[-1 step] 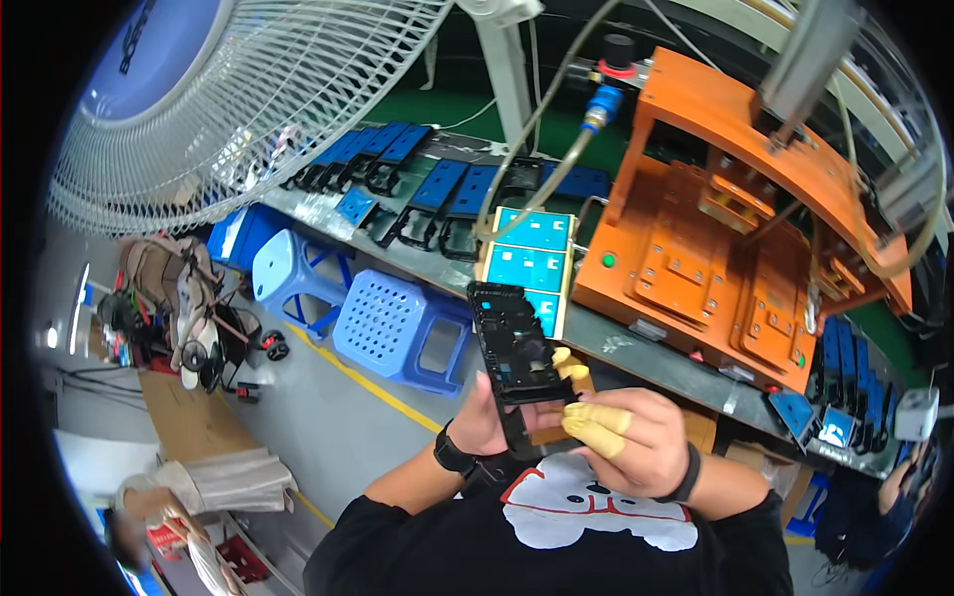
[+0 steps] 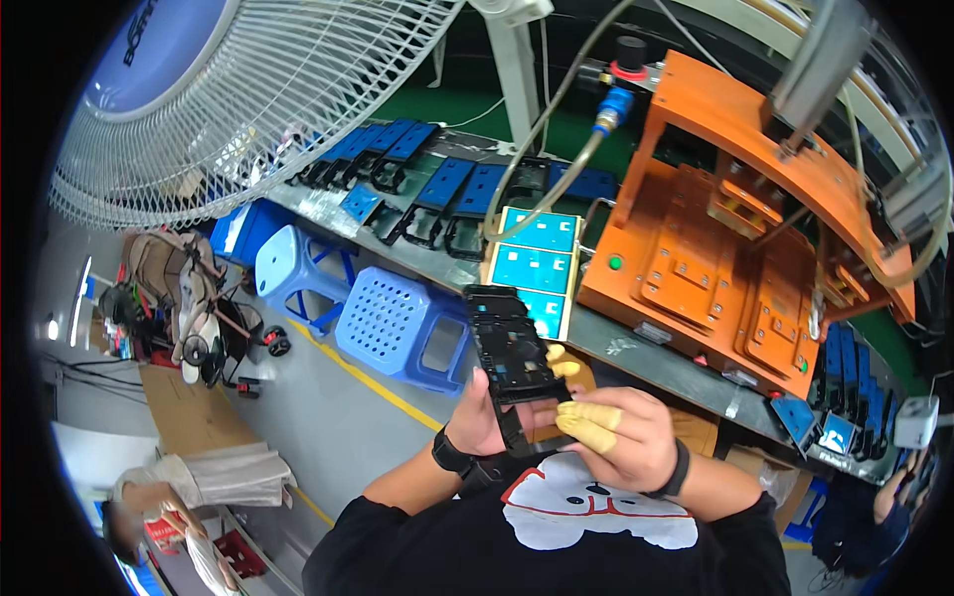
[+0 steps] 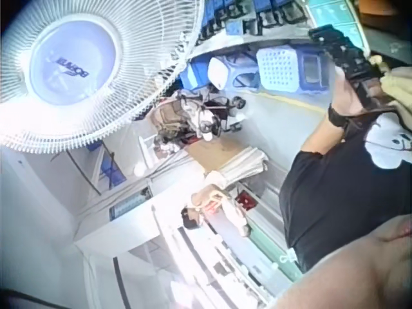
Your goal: Assembling electronic components using a specialized press machine and attaching black plastic parts.
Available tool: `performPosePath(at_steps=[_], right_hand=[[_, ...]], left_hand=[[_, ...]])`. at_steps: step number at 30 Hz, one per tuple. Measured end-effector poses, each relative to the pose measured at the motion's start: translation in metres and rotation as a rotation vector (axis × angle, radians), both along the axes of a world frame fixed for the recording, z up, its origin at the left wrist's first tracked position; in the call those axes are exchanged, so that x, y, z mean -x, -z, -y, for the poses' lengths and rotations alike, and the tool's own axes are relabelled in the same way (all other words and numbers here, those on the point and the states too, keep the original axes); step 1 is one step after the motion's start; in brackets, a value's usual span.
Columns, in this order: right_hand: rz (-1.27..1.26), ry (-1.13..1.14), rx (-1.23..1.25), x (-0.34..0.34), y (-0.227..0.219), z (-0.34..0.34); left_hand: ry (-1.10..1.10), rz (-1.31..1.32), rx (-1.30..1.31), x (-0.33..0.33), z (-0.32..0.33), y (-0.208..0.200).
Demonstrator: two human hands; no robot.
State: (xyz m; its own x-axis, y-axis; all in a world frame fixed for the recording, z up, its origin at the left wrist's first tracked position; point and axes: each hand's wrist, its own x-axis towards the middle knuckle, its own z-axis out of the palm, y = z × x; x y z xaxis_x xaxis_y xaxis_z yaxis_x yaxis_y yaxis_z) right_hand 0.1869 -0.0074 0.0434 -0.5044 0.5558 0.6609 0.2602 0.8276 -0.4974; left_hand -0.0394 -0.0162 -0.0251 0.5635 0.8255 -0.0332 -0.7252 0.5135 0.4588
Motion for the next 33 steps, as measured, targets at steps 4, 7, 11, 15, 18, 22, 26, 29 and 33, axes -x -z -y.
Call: performPosePath(at_steps=[4,7,11,15,18,22,26,29,33], right_hand=[[-0.017,-0.008,0.174,0.030,0.060,-0.017],[0.014,0.108,0.327,0.034,0.076,-0.022],[0.168,-0.018,0.420,0.013,0.119,-0.030],[0.229,0.083,0.510,-0.006,0.152,-0.032],[0.262,0.167,0.549,-0.009,0.164,-0.034],[0.287,0.243,0.603,-0.007,0.172,-0.038],[0.254,0.320,0.695,-0.001,0.161,-0.046],[0.174,0.376,0.735,0.000,0.164,-0.051],[0.155,0.350,0.782,-0.002,0.173,-0.053]], left_hand=[[-0.277,-0.208,0.032,0.046,-0.008,0.029],[-0.358,-0.737,-0.116,0.121,-0.074,0.019],[-0.492,-1.595,-0.591,0.210,-0.212,-0.030],[0.002,-2.082,-0.641,0.205,-0.351,-0.068],[0.030,-1.915,-0.628,0.216,-0.420,-0.018],[0.295,-1.930,-0.525,0.224,-0.473,0.017],[0.323,-2.129,-0.568,0.227,-0.497,0.036],[0.314,-2.066,-0.615,0.207,-0.498,0.024],[0.201,-2.168,-0.658,0.231,-0.504,0.035]])
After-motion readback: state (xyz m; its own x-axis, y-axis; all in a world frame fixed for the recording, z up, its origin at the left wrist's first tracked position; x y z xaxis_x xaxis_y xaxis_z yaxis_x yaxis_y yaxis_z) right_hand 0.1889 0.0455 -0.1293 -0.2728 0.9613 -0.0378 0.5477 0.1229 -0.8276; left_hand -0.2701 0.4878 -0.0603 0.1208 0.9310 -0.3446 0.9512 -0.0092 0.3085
